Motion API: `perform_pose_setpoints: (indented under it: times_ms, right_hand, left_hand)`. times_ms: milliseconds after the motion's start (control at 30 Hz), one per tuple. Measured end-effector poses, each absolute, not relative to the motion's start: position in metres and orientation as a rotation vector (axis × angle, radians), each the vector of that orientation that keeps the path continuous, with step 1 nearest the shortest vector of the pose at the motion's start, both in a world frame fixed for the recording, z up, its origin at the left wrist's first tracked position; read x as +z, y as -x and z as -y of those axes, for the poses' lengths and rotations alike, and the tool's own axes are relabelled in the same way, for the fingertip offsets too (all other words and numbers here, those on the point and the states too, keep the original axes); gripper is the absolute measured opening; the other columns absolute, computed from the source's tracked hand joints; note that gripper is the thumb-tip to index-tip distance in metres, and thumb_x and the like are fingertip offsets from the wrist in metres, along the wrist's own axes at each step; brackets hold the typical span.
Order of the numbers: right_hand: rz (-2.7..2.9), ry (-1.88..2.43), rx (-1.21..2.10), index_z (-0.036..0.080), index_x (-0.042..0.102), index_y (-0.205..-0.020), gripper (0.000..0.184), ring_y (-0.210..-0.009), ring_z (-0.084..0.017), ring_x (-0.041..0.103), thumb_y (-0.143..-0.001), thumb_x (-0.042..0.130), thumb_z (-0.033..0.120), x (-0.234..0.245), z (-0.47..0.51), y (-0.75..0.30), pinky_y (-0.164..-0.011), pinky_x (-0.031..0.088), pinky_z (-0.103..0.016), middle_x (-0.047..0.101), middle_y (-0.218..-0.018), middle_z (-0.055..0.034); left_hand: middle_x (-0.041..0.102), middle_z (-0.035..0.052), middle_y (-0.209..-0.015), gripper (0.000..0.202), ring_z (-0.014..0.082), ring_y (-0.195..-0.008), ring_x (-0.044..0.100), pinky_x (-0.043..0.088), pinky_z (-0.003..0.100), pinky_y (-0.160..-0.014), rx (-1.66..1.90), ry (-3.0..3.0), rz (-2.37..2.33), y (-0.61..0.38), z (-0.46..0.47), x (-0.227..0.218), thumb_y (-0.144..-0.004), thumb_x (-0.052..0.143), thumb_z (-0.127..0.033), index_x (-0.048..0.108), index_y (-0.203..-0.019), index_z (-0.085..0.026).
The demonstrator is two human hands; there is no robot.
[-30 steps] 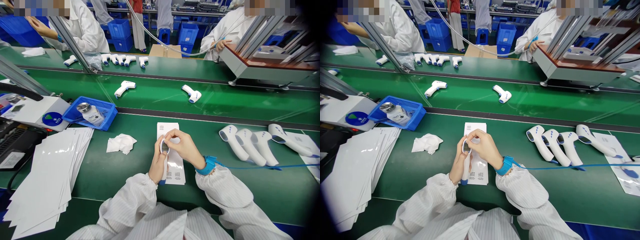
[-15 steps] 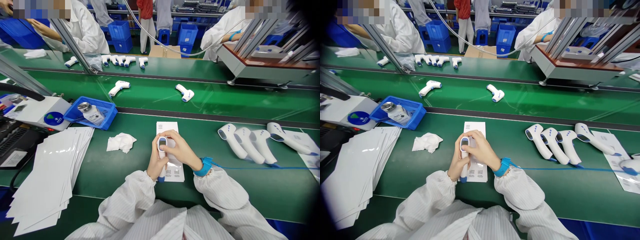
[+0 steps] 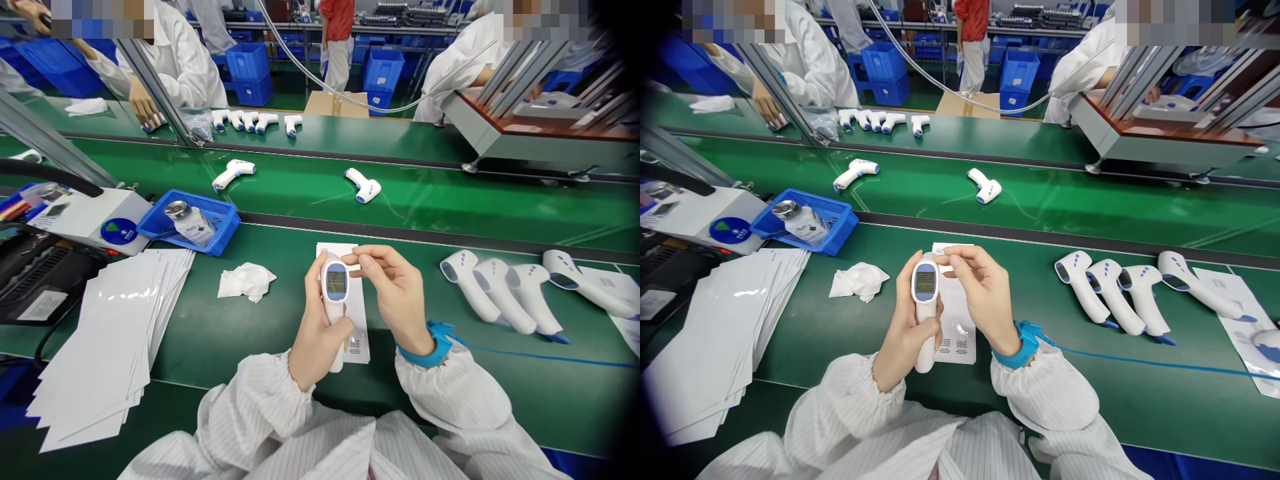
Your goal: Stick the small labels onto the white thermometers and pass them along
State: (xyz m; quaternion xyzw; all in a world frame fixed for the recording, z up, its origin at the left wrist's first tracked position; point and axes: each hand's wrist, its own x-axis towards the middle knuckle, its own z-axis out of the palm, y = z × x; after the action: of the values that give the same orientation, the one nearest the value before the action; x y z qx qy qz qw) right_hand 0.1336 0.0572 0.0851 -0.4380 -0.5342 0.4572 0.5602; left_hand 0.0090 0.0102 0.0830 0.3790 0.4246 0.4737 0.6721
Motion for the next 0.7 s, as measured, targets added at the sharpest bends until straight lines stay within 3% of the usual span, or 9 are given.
perform_pose_setpoints:
  times_ms: [467, 600, 700]
  right_hand:
    - [1.283, 0.999, 1.016, 0.026, 0.069, -0.094, 0.009, -0.089, -0.015, 0.068, -0.09, 0.061, 0.023, 0.105, -0.046, -0.141, -0.085, 0.056, -0.032, 0.073, -0.093, 0.0013]
    - [1.317, 0.981, 1.01, 0.026, 0.069, -0.094, 0.009, -0.092, -0.016, 0.067, -0.089, 0.062, 0.022, 0.108, -0.044, -0.142, -0.085, 0.054, -0.033, 0.071, -0.095, 0.0009]
    - [1.332, 0.967, 1.001, 0.026, 0.069, -0.094, 0.009, -0.093, -0.016, 0.066, -0.089, 0.062, 0.022, 0.109, -0.044, -0.143, -0.084, 0.054, -0.032, 0.071, -0.096, 0.0009]
  left_hand:
    - [0.046, -0.0055, -0.073, 0.094, 0.0076, -0.048, 0.042, 0.041, 0.022, -0.045, 1.001, -0.874, -0.929, -0.007, -0.005, 0.106, -0.073, 0.05, 0.0, 0.01, -0.145, -0.045]
    - [0.052, -0.0012, -0.098, 0.092, 0.0075, -0.058, 0.044, 0.043, 0.025, -0.055, 1.04, -0.927, -0.955, -0.007, -0.004, 0.104, -0.074, 0.051, 0.001, 0.014, -0.144, -0.046]
    - [0.048, 0.0018, -0.122, 0.09, 0.0112, -0.074, 0.052, 0.047, 0.029, -0.068, 1.063, -0.979, -0.97, -0.007, -0.005, 0.103, -0.075, 0.051, 0.0, 0.015, -0.145, -0.044]
